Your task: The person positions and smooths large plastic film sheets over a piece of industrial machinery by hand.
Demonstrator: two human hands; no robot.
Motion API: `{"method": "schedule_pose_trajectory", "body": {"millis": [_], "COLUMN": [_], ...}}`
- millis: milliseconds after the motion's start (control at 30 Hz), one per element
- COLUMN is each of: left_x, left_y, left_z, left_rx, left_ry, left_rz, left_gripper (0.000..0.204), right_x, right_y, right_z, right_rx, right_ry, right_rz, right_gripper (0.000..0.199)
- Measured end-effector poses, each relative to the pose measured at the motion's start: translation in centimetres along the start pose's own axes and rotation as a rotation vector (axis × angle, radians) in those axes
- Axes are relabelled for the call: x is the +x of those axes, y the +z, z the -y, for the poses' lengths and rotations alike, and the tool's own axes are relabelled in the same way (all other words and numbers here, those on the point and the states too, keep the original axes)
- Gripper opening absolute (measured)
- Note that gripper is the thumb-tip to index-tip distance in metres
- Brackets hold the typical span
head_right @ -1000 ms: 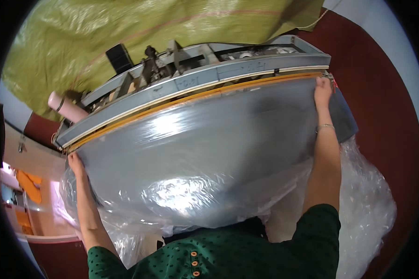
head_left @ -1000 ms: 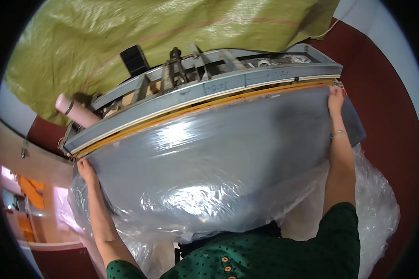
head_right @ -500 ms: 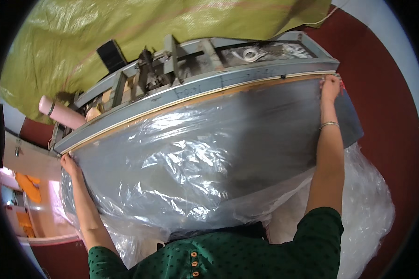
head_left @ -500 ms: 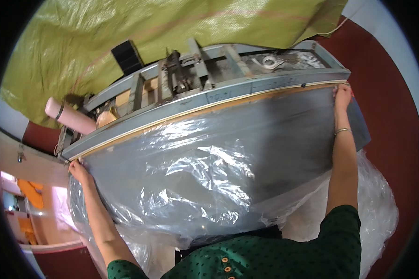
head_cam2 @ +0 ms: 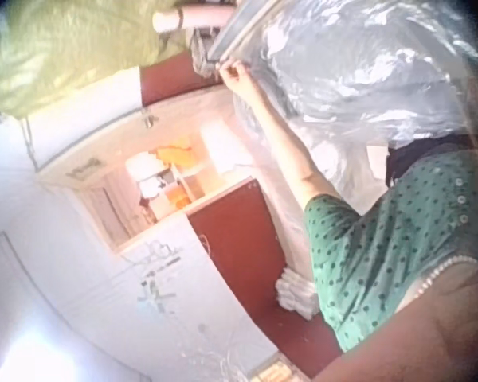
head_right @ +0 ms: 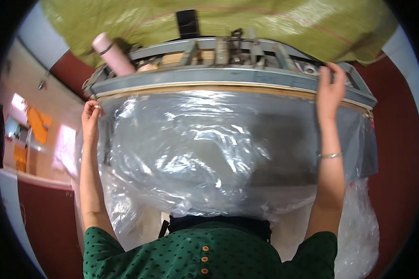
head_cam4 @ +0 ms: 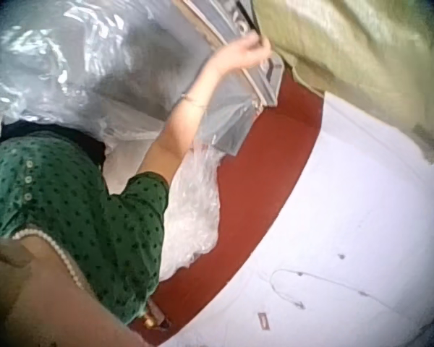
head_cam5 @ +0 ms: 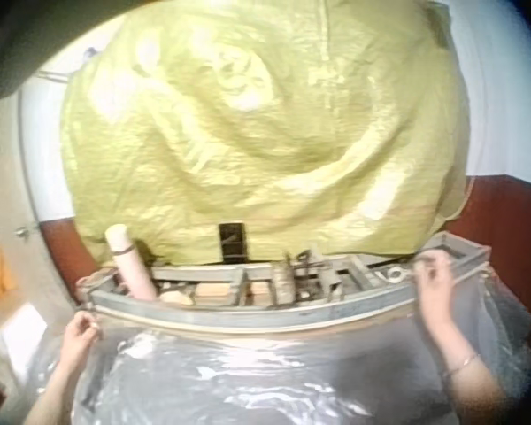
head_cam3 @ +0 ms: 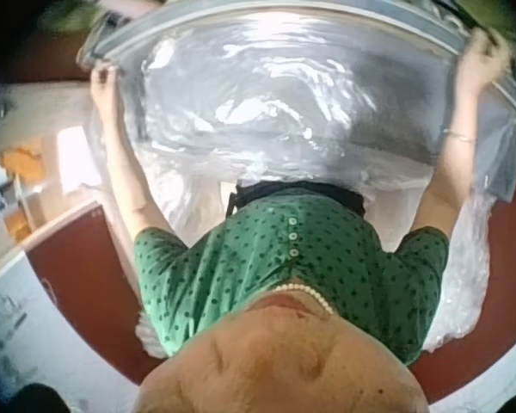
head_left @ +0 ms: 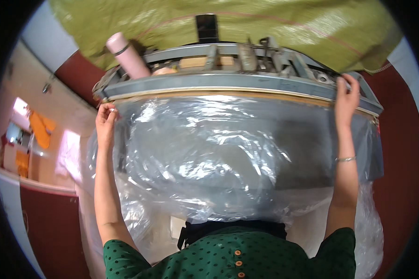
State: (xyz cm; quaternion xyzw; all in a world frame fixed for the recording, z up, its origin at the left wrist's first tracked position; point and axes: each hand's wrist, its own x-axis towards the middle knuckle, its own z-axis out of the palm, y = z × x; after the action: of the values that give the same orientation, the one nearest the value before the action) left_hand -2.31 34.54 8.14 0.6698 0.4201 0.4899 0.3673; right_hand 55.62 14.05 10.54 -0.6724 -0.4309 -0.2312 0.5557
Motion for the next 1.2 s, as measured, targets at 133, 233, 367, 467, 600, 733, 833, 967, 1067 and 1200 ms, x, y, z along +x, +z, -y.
{"method": "schedule_pose_trajectory", "body": {"millis": [133, 233, 367, 467, 600, 733, 833, 967, 1067, 1200], "left_x": [-4.8, -7.5, -10.3, -13.0, -17.7, -18.0, -15.1, -5.3, -0.9, 0.7], "left_y": [-3.3, -4.9, -6.8, -6.2, -1.1, -3.1, -12.9, -21.6, -12.2, -13.3], "left_z": [-4.1, -6.1, -7.6, -7.6, -5.7, -1.3, 3.9, 0.0, -6.0, 5.1], "left_rx": [-0.080, -0.081, -0.010, 0.428, 0.442, 0.450, 0.539, 0.801, 1.209, 0.744], "left_ry": [0.158, 0.182, 0.150, -0.116, -0.286, -0.622, -0.578, -0.141, 0.759, 0.104], "left_rz": [-0.170, -0.255, -0.234, 0.439, 1.021, 1.170, 0.845, 0.021, -0.772, -0.366], "left_gripper": [0.008, 0.009, 0.009, 0.013, 0.018, 0.013, 0.010, 0.012, 0.017, 0.031], "right_x": [-6.6, -10.9, -13.6, -11.8, -7.7, -5.4, -5.0, -4.8, -4.0, -3.4], "right_y": [7.2, 9.8, 9.1, 6.5, -3.2, -23.2, -35.2, -40.4, -35.5, -29.1], "right_z": [15.3, 22.1, 22.0, 14.5, -0.6, -20.5, -25.3, -26.1, -20.9, -23.0], "right_rx": [0.232, 0.386, 0.705, 0.508, -0.001, -0.397, -0.697, -0.922, -0.918, -0.816], "right_ry": [-0.389, -0.339, 0.054, 0.146, 0.411, 0.417, 0.516, 0.602, 0.638, 0.645], "right_rz": [0.430, 0.787, 1.250, 1.025, 0.595, 0.179, 0.039, -0.023, -0.002, 0.023], "right_gripper": [0.030, 0.031, 0.013, 0.014, 0.015, 0.027, 0.036, 0.043, 0.044, 0.044]}}
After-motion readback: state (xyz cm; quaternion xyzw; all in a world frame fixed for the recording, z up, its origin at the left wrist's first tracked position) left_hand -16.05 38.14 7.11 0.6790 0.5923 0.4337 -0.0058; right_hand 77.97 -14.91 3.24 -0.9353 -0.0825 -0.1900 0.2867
